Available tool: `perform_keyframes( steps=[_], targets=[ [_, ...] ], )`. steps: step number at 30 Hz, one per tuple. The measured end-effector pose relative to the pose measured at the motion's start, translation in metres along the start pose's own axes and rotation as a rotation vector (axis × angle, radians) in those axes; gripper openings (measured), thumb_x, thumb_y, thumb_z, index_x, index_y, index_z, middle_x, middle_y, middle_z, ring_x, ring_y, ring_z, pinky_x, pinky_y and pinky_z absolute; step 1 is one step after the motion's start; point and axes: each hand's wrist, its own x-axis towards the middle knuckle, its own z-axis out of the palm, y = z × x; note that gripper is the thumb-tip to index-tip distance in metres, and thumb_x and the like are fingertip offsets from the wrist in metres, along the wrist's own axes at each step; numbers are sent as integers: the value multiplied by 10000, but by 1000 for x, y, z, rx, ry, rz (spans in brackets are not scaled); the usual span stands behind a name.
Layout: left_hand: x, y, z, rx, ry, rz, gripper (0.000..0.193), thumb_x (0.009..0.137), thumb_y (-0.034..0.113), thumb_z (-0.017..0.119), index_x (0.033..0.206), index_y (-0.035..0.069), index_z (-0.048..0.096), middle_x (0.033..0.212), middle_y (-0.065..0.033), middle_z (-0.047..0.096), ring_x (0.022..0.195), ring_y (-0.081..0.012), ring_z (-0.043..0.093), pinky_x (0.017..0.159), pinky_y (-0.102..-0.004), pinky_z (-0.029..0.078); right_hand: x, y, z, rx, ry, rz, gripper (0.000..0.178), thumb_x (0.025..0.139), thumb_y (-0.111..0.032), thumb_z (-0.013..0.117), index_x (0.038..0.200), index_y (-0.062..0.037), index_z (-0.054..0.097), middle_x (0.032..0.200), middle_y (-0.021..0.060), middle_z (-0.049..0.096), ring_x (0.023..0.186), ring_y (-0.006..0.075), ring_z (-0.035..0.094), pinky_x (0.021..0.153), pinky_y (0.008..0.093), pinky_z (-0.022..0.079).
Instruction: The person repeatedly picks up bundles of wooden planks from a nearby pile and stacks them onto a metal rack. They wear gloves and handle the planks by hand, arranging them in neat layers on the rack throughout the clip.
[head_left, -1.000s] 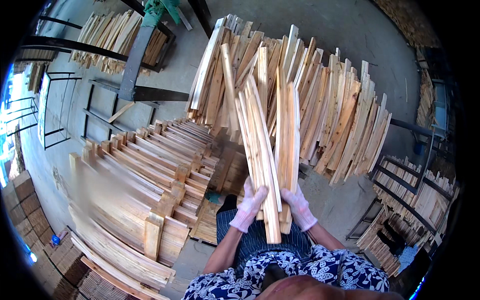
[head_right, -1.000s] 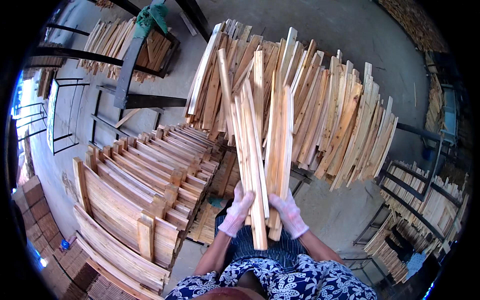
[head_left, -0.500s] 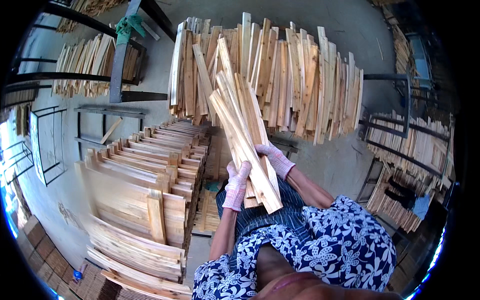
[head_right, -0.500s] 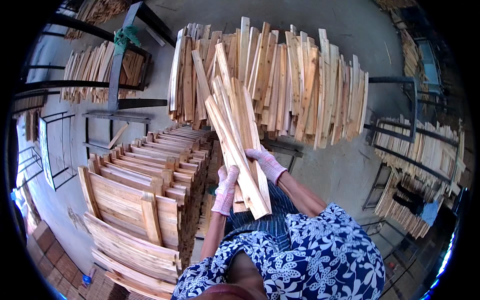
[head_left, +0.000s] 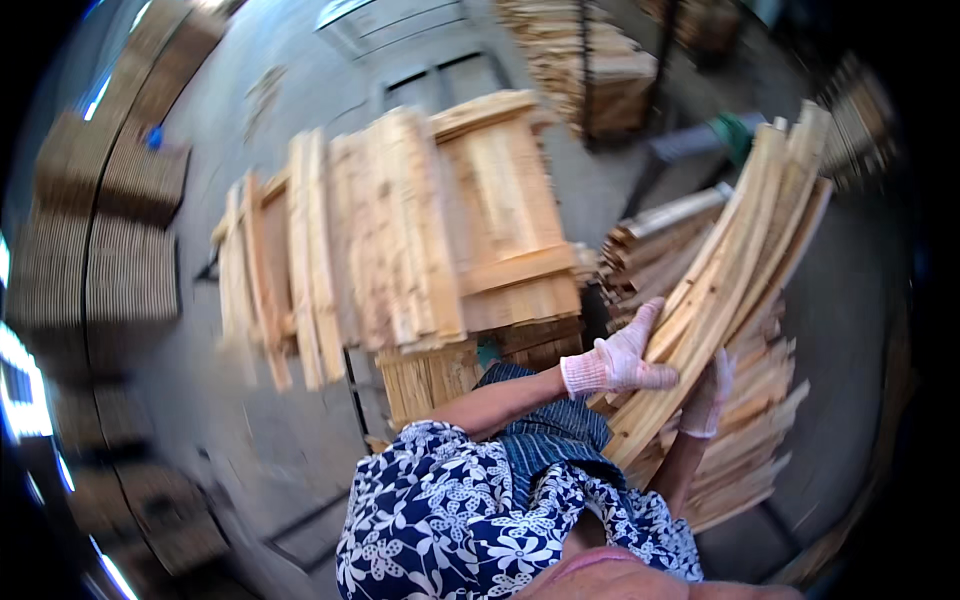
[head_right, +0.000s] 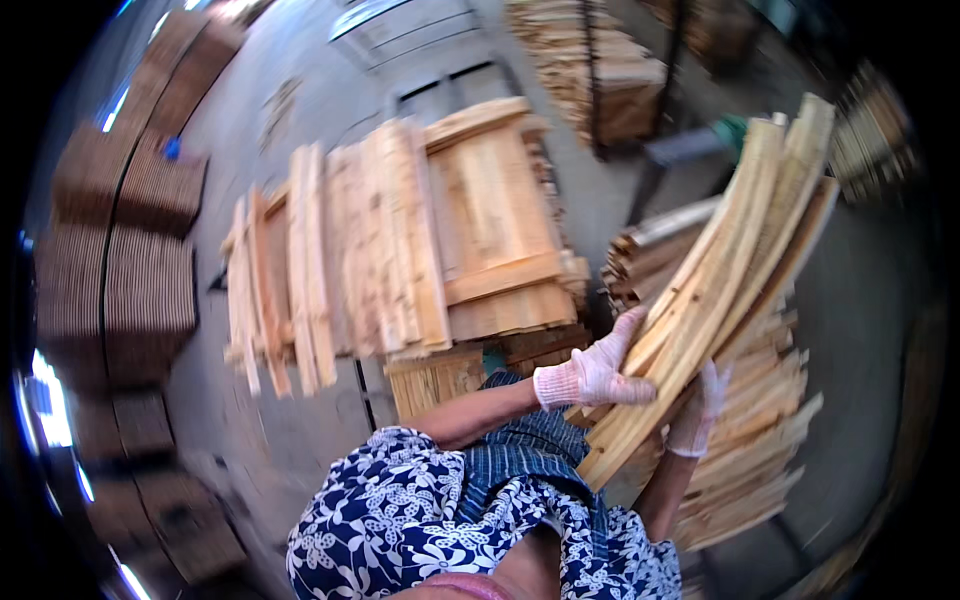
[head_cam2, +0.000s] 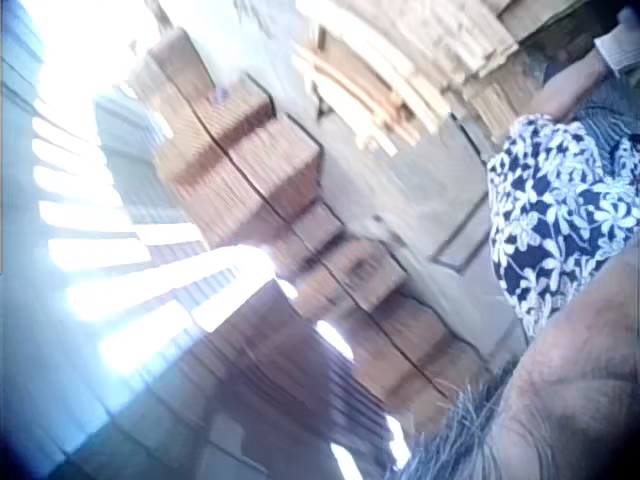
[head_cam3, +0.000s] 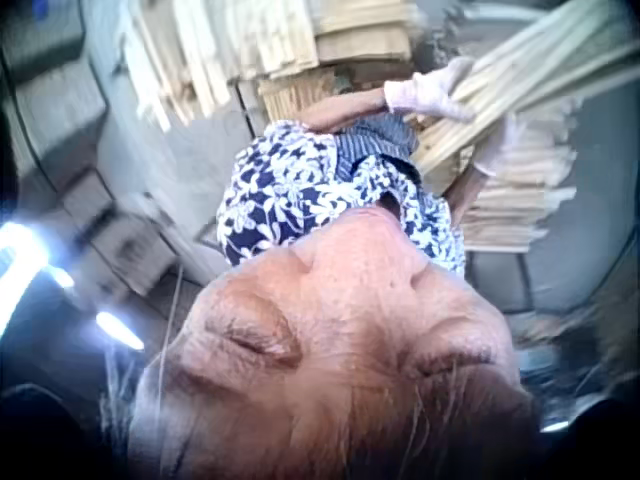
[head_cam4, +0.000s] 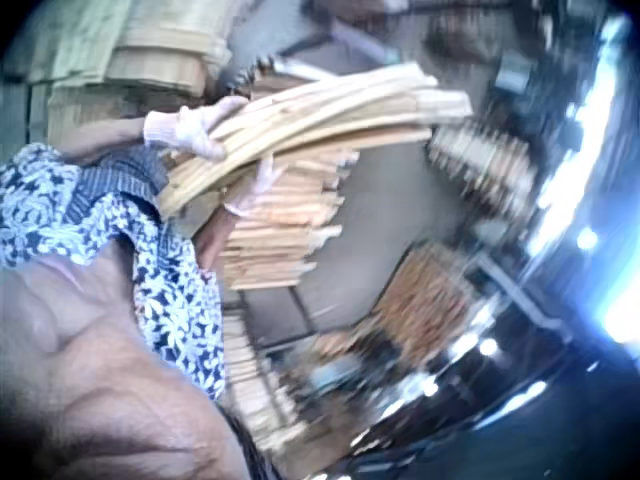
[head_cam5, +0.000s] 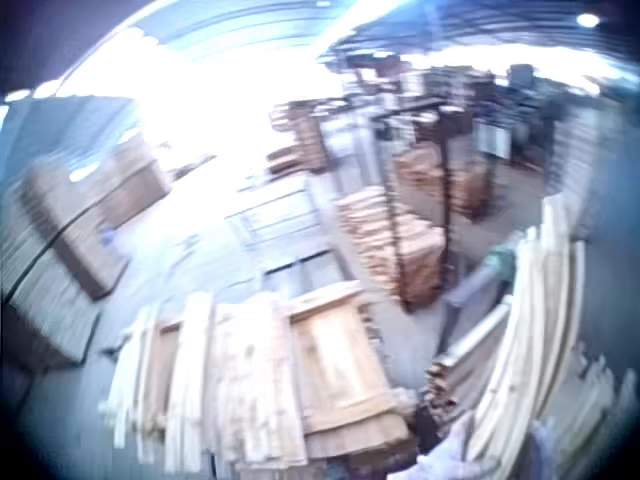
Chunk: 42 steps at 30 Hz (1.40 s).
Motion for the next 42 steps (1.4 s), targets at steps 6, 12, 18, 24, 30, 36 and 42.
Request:
perform_keyframes(
  steps=[6, 12, 18, 24, 30, 36, 42],
  targets=[
    [-59, 78, -90, -30, 315, 259, 1271, 752, 493, 846, 1618, -9, 62, 1595, -256, 313, 1499, -327, 293, 1226, -395, 267, 8, -22, 136, -38, -326, -41, 656, 950, -192, 695, 1509, -5, 407, 1343, 128, 607, 1137, 216, 638, 978, 347, 544],
    [-210, 92, -176, -86, 686, 336, 1142, 820, 376, 825, 1642, 45, 104, 1611, -195, 317, 1466, -265, 332, 1210, -356, 279, -57, 16, 294, -13, -794, 64, 498, 986, -203, 659, 1409, 20, 518, 1280, 128, 635, 1117, 184, 641, 971, 304, 540],
    [-348, 81, -261, -101, 922, 387, 958, 901, 363, 759, 1608, 32, 205, 1530, -146, 413, 1354, -190, 458, 1126, -303, 400, -120, 87, 440, -498, -1117, -355, 297, 1005, -63, 586, 1277, 32, 660, 1235, 136, 683, 1120, 223, 667, 975, 327, 548],
    [-456, 57, -378, -375, 913, 491, 865, 881, 562, 744, 1533, 102, 412, 1302, -67, 637, 1089, -125, 657, 902, -283, 575, -190, 140, 592, -140, -1079, 46, 714, 888, -223, 764, 1438, 61, 409, 1271, 164, 629, 1141, 239, 623, 1005, 336, 488],
    [-486, 28, -477, -155, 1197, 202, 800, 966, 527, 642, 1529, 13, 401, 1369, -116, 610, 1294, -167, 553, 1120, -307, 421, -209, 192, 673, -319, -943, 142, 696, 892, -253, 749, 1429, 24, 403, 1191, 149, 653, 1069, 233, 621, 935, 369, 505],
    [-547, 17, -534, 21, 1110, 73, 1037, 791, 567, 826, 1546, 18, 373, 1311, -118, 605, 1083, -139, 607, 921, -259, 511, -242, 238, 706, -271, -982, 383, 642, 911, -249, 713, 1411, -8, 390, 1164, 157, 623, 992, 241, 634, 817, 325, 531],
    [-532, 37, -544, 308, 1039, -183, 909, 868, 290, 805, 1607, 105, 307, 1521, -134, 416, 1369, -234, 449, 1148, -337, 398, -221, 165, 681, -677, -900, 140, 696, 816, -310, 781, 1290, 92, 467, 988, 143, 672, 859, 230, 682, 715, 337, 539]
  ],
)
